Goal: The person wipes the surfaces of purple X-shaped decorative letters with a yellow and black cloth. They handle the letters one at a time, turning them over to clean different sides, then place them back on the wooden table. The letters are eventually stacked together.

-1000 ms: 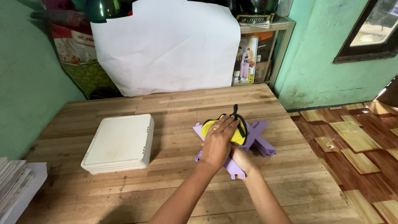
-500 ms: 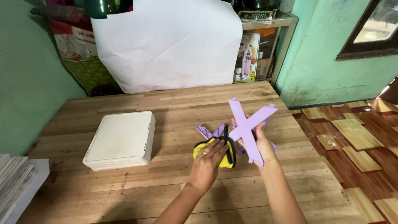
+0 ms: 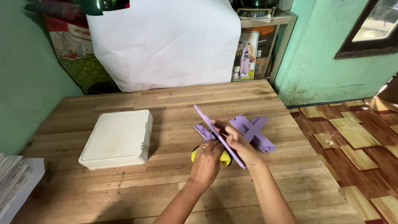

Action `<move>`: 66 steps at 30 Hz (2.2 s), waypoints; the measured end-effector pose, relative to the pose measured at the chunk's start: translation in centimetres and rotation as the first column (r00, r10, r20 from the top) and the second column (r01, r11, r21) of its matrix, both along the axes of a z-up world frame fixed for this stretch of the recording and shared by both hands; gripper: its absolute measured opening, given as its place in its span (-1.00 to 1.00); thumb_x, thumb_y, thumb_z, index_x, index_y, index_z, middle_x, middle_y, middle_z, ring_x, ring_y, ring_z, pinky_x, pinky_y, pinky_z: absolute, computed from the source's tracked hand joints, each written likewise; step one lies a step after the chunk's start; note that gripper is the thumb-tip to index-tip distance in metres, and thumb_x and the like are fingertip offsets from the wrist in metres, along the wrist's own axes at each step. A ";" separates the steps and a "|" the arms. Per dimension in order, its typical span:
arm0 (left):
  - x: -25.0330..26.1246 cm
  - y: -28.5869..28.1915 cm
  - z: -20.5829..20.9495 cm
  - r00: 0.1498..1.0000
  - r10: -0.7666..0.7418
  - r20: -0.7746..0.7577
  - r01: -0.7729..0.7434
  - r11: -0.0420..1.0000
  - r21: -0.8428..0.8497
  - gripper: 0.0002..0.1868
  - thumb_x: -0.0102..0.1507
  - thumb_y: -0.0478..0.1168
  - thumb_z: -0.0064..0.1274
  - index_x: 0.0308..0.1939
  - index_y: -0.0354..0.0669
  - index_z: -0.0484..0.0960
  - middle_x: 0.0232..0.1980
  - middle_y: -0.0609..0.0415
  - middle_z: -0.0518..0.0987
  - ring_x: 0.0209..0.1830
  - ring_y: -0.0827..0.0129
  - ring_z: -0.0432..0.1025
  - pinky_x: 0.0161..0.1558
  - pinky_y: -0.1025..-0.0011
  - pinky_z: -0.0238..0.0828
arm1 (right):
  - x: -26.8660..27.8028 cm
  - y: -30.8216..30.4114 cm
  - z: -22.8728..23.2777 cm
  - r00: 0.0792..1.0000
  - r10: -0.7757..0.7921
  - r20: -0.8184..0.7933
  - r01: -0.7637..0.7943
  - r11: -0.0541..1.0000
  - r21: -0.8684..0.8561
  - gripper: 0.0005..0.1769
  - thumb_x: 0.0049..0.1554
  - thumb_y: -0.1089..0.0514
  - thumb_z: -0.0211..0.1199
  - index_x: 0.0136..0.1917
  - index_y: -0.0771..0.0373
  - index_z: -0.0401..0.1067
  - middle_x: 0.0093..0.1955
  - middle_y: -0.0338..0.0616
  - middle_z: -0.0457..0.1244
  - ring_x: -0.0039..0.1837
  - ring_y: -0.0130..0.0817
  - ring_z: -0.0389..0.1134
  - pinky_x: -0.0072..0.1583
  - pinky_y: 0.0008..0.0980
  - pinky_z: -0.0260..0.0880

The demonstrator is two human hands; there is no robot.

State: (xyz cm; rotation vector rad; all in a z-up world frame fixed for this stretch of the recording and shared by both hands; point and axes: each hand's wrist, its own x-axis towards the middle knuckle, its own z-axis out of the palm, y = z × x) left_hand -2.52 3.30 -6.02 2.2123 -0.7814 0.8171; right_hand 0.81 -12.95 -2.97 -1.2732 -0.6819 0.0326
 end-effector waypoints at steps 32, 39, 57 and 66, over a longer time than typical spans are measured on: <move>0.6 -1.5 7.6 0.976 -0.157 -0.148 0.163 0.986 0.035 -0.21 0.05 -0.45 0.09 0.42 -0.33 0.34 0.53 -0.19 0.30 0.61 0.00 0.08 0.59 0.11 -0.10 | 2.2 -0.6 -8.8 0.732 0.227 -0.642 0.208 0.823 0.528 -0.54 0.29 -0.03 -0.04 0.37 0.17 0.34 0.31 -0.17 0.32 0.29 -0.32 0.36 0.26 -0.26 0.43; -2.5 -1.1 3.9 0.941 -0.154 -0.303 0.147 0.988 -0.047 -0.13 0.02 -0.52 0.11 0.45 -0.27 0.32 0.55 -0.16 0.29 0.58 -0.01 0.06 0.53 0.07 -0.14 | 2.7 -1.0 -8.6 0.772 0.211 -0.599 0.247 0.769 0.590 -0.54 0.35 -0.06 0.10 0.35 0.28 0.34 0.13 -0.06 0.34 0.16 -0.23 0.38 0.18 -0.21 0.43; -2.8 -0.7 -0.9 0.743 -0.008 -0.669 -0.417 0.776 -0.472 -0.45 0.11 -0.43 0.17 0.21 -0.20 0.56 -0.16 -0.01 0.74 -0.28 0.34 0.61 -0.18 0.33 0.61 | 4.6 0.8 -10.8 0.734 -0.350 -0.583 0.467 0.882 0.058 -0.10 0.20 0.00 0.27 0.69 -0.04 -0.06 0.52 -0.19 0.12 0.26 -0.58 0.29 0.21 -0.55 0.28; 5.1 3.8 -9.5 0.806 -0.117 -0.580 -0.494 0.405 -0.769 -0.79 0.20 -0.36 0.20 -0.10 -0.32 0.63 -0.25 0.07 0.68 -0.33 0.44 0.51 -0.26 0.43 0.47 | 3.9 1.2 -11.4 0.797 -0.594 0.113 0.568 0.671 -0.477 -0.23 -0.05 0.25 0.43 0.43 0.15 0.32 0.31 -0.13 0.33 0.10 -0.29 0.40 0.13 -0.33 0.45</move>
